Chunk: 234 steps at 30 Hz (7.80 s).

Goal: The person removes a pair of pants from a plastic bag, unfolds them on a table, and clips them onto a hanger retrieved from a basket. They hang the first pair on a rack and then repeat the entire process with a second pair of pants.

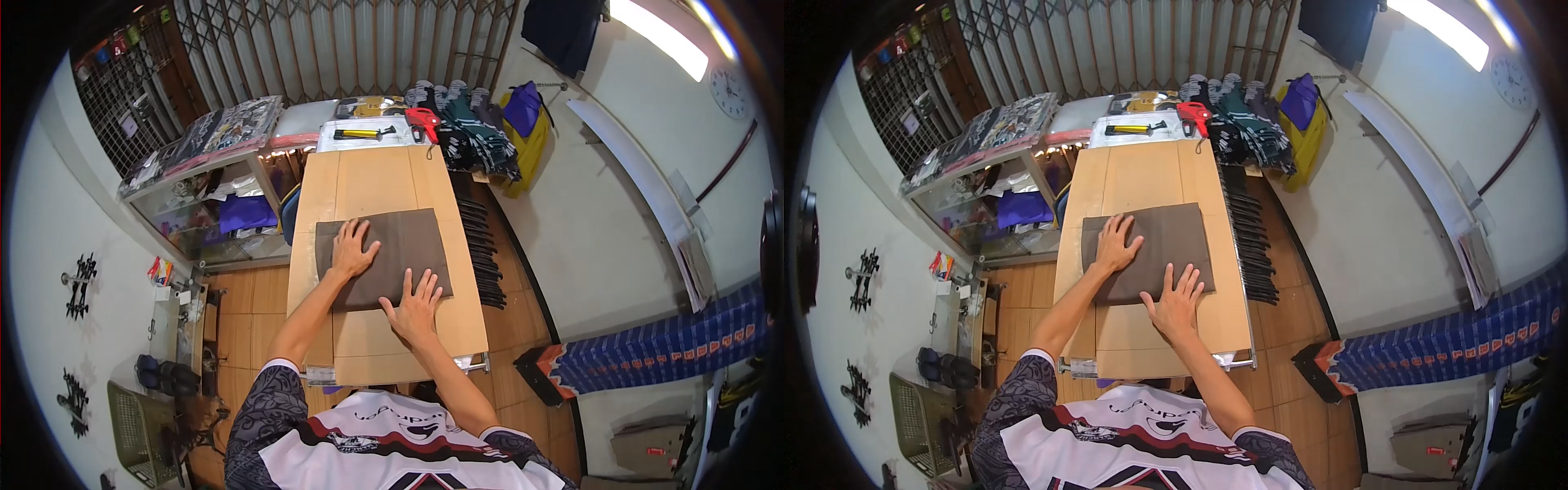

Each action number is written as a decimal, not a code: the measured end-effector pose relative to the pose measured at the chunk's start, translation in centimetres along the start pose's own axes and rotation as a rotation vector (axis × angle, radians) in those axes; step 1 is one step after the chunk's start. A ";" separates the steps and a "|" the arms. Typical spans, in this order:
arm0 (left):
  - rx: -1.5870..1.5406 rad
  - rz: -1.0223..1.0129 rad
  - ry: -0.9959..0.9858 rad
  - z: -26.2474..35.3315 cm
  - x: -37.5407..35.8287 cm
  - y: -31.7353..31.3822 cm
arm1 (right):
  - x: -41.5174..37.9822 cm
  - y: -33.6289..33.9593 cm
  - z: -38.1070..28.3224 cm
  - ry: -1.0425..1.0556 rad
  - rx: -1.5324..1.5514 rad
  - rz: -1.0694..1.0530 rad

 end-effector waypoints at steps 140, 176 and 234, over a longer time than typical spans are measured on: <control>-0.753 0.372 1.793 -23.6 -111.3 18.6 | -44.0 -34.8 -21.9 -0.635 1.023 -0.772; -0.501 1.380 1.003 -54.7 -105.1 76.2 | -34.4 -43.4 -113.0 0.350 1.095 -1.328; -0.937 0.542 0.971 -54.3 -90.5 68.6 | -45.0 -32.2 -73.2 -0.684 1.257 -0.594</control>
Point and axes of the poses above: each hand's wrist, its own x-axis towards the middle knuckle, its own y-axis out of the back of the hand, z = x × y, the point moved 7 cm from there along x, towards the middle knuckle, and after that the axes turned 5 degrees about y, right-handed, at the moved point
